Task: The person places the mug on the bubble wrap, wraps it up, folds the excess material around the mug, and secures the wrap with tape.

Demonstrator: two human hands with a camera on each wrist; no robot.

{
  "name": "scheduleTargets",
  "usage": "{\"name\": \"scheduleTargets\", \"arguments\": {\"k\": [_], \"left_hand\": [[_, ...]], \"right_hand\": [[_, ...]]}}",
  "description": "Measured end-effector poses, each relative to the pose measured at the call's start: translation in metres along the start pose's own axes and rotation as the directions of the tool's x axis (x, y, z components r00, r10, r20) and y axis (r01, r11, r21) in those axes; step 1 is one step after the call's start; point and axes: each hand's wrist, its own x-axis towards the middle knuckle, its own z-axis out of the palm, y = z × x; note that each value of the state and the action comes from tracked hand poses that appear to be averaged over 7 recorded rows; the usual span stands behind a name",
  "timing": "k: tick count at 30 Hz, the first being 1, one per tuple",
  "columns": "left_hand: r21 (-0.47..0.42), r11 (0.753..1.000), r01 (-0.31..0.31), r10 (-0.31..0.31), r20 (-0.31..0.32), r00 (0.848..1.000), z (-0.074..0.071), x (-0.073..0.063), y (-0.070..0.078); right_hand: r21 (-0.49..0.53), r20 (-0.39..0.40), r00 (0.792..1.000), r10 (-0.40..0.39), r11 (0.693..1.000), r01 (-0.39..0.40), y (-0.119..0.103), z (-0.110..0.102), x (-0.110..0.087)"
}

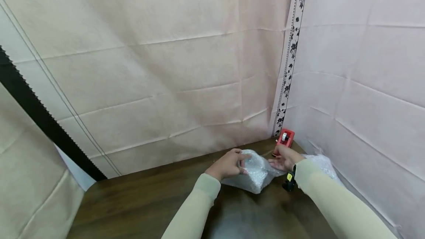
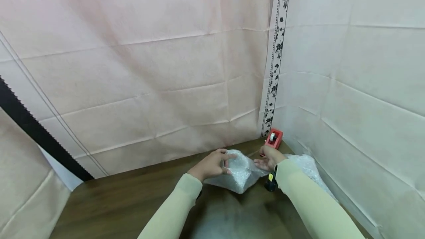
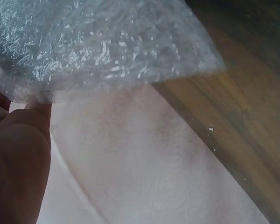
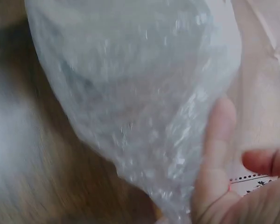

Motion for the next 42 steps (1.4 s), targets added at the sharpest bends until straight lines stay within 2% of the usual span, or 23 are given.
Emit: {"name": "scheduleTargets", "arguments": {"k": [4, 10, 15, 20, 24, 27, 30, 34, 39, 42], "left_hand": [[0.017, 1.0, -0.011, 0.01, 0.019, 1.0, 0.014, -0.008, 0.001], [-0.013, 1.0, 0.006, -0.005, 0.056, 0.998, 0.032, -0.015, 0.008], [0.009, 1.0, 0.009, -0.01, 0.065, 0.998, 0.031, -0.013, 0.012], [0.059, 0.998, 0.007, -0.011, 0.078, 0.997, 0.025, -0.01, 0.013], [0.044, 0.999, 0.009, -0.012, 0.072, 0.997, 0.022, -0.011, 0.012], [0.021, 1.0, 0.016, -0.017, 0.062, 0.998, 0.021, -0.012, 0.013], [0.016, 1.0, 0.024, -0.024, 0.051, 0.998, 0.02, -0.012, 0.013], [0.025, 0.999, 0.029, -0.03, 0.043, 0.999, 0.018, -0.012, 0.014], [0.028, 0.999, 0.033, -0.034, 0.064, 0.997, 0.017, -0.013, 0.014], [0.04, 0.999, 0.02, -0.022, 0.049, 0.999, 0.016, -0.01, 0.014]], "right_hand": [[0.02, -0.049, 0.999, -0.006, 1.0, 0.007, 0.006, -0.007, 0.004], [0.004, -0.098, 0.994, -0.038, 0.999, 0.038, 0.017, -0.013, 0.01], [0.018, -0.14, 0.989, -0.052, 0.998, 0.055, 0.013, -0.013, 0.018], [0.032, -0.168, 0.985, -0.027, 0.999, 0.033, 0.009, -0.012, 0.03], [-0.041, -0.14, 0.99, -0.03, 0.999, 0.024, 0.01, -0.012, 0.038], [-0.084, -0.153, 0.988, -0.023, 0.996, 0.01, 0.01, -0.01, 0.038], [-0.112, -0.178, 0.984, -0.015, 0.994, -0.005, 0.006, -0.006, 0.035], [-0.161, -0.157, 0.987, -0.019, 0.987, -0.006, 0.0, -0.003, 0.032], [-0.272, -0.12, 0.992, 0.031, 0.96, -0.063, -0.002, -0.003, 0.031], [-0.367, -0.094, 0.996, 0.001, 0.93, -0.036, -0.003, -0.005, 0.031]]}}
